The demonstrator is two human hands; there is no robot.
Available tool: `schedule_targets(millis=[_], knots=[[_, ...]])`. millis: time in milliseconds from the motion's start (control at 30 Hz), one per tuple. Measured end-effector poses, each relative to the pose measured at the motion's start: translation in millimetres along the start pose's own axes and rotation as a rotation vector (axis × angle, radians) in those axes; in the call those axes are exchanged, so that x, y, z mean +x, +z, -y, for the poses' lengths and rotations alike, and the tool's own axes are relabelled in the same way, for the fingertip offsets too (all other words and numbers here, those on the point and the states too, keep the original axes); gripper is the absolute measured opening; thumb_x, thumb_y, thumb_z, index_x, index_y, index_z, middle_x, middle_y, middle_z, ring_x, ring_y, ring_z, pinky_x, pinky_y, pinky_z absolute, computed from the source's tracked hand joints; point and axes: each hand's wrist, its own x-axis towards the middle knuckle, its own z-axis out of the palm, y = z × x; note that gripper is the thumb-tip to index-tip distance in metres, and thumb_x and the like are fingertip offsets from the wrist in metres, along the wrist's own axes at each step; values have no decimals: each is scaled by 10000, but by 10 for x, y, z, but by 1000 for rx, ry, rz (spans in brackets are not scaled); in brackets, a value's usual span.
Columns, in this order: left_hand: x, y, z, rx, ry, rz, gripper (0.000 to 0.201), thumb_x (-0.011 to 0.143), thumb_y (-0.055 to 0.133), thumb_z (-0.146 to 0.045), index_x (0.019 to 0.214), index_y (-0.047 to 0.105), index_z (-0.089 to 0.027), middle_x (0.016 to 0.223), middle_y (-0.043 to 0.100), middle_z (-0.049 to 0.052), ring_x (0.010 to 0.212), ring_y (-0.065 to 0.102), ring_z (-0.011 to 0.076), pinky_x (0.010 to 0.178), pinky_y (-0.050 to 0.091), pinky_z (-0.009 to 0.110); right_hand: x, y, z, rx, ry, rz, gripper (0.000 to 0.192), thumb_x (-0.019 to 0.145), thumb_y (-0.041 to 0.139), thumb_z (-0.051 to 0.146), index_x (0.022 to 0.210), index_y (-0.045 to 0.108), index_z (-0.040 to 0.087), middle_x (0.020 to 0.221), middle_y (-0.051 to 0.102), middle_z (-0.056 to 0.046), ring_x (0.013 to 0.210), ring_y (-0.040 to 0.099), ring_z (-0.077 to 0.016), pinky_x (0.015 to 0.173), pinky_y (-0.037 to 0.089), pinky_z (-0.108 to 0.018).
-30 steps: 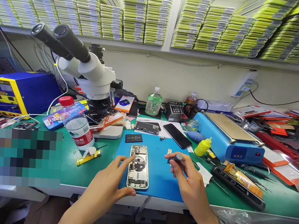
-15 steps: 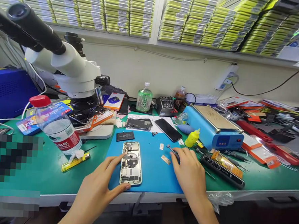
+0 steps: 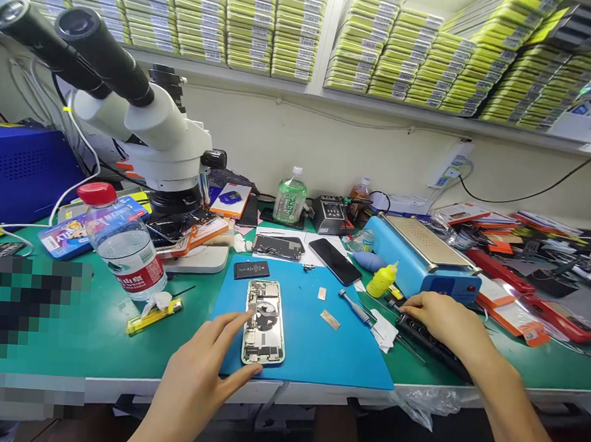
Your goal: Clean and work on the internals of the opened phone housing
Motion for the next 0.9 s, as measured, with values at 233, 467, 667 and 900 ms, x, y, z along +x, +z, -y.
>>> schedule_targets(millis=[233,467,667,900], knots=[[-44,46,17,-14,-45,11,527,1024,639,-453,1524,509,-347,1475,675,57,1250,704,297,911,609,347,-33,-186,213,183,-96,-86,397,980,653,599,975,697,205,767,706,-15,662,672,-193,645,547,-340],[-18,56,-6,-28,-166,24,652,978,695,-486,1559,425,-365,1445,701,34,1250,719,303,827,616,327,-698,-229,1035,660,-196,-197,387,1067,470,601,1216,569,257,1128,780,-105,823,740,-220,662,601,-331],[84,-20,-92,-30,-165,82,444,963,741,-437,1350,562,-313,1392,714,37,1216,735,287,827,601,332,-954,68,1654,985,-287,-49,272,1078,518,526,1126,573,264,1057,781,-71,701,697,-165,564,609,-285],[176,-127,-158,-63,-205,163,331,924,807,-421,1138,596,-282,1159,730,-5,1041,750,241,771,537,309,-1000,320,1784,1046,-310,-34,205,1072,567,462,1139,633,279,1054,784,-51,742,734,-167,578,620,-259]])
